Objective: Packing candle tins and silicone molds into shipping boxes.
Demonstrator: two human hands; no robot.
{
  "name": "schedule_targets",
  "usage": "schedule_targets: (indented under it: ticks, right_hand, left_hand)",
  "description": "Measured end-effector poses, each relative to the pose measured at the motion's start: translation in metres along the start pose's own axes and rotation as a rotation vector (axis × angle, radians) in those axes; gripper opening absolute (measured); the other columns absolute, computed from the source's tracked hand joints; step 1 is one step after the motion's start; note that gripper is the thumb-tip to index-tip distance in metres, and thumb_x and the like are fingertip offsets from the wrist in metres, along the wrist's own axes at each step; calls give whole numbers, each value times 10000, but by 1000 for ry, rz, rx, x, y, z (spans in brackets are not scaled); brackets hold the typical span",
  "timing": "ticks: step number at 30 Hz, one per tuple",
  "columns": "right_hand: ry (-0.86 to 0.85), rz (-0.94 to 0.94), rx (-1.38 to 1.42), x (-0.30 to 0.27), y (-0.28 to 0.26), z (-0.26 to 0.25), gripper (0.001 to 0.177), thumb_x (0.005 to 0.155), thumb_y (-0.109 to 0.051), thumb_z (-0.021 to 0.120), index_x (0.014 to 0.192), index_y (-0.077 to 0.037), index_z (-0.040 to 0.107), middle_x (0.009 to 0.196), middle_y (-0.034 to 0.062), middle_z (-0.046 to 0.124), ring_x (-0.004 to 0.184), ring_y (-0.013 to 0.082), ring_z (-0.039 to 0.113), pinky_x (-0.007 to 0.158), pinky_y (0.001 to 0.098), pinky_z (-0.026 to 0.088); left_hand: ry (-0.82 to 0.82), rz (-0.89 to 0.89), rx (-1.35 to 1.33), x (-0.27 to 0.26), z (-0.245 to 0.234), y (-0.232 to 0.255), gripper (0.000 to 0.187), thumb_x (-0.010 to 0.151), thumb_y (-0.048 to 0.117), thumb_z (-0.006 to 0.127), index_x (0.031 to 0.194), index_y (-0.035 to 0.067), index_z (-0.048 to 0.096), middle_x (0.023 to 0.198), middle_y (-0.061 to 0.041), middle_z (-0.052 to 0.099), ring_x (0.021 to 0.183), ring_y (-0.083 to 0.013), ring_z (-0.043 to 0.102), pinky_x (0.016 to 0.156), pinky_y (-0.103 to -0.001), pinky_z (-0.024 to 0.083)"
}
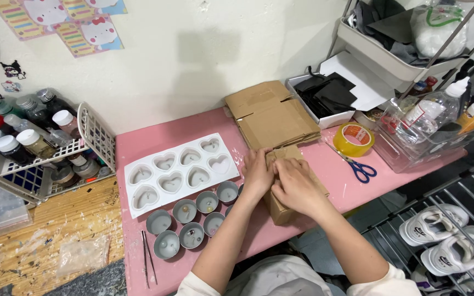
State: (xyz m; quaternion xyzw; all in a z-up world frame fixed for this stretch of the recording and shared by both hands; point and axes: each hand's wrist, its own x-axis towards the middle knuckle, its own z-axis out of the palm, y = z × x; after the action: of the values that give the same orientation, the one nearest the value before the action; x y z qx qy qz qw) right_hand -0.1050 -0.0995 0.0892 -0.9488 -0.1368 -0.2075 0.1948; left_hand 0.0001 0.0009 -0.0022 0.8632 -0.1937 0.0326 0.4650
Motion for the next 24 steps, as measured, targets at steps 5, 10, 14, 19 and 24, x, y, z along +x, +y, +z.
schedule_targets:
  ticks: [5,10,14,19,24]
  right_hand:
    - [-42,60,10,-19,-5,-13,259,802,-141,666,989,-34,523,857,134,619,916,349,605,948,506,389]
    - [-49,102,73,-49,-12,-31,247,820,-124,651,1029,-28,560,792,108,613,840,316,623,985,509,388]
    - [-8,100,90,-56,-5,-27,257,809,-119,655,1040,-33,584,826,98,609,858,314,628,977,504,400]
    - [-5,148,81,-38,-2,-19,208,815,-117,656,966,-37,539,829,104,588,863,318,618,982,501,402]
    - [17,151,120,-30,-2,-15,208,813,-97,644,907,-26,473,823,145,562,871,355,593,923,496,432]
  left_hand:
    - [25,10,51,0,-4,6,413,925,252,657,1319,159,574,1306,-150,508,1294,-387,427,1057,-576,334]
    - [15,-11,82,-3,-4,8,425,920,259,651,1324,160,568,1282,-151,510,1278,-375,437,1052,-576,339]
    - [35,33,134,-5,-3,7,500,877,319,697,1328,149,566,1287,-144,515,1286,-363,442,1085,-565,323]
    - [-33,1,154,-6,-20,26,674,745,398,780,1328,149,552,1299,-130,501,1312,-347,422,1102,-550,289]
    - [-69,-44,121,-4,-17,22,669,749,398,769,1338,168,552,1329,-129,488,1311,-351,419,1098,-548,288]
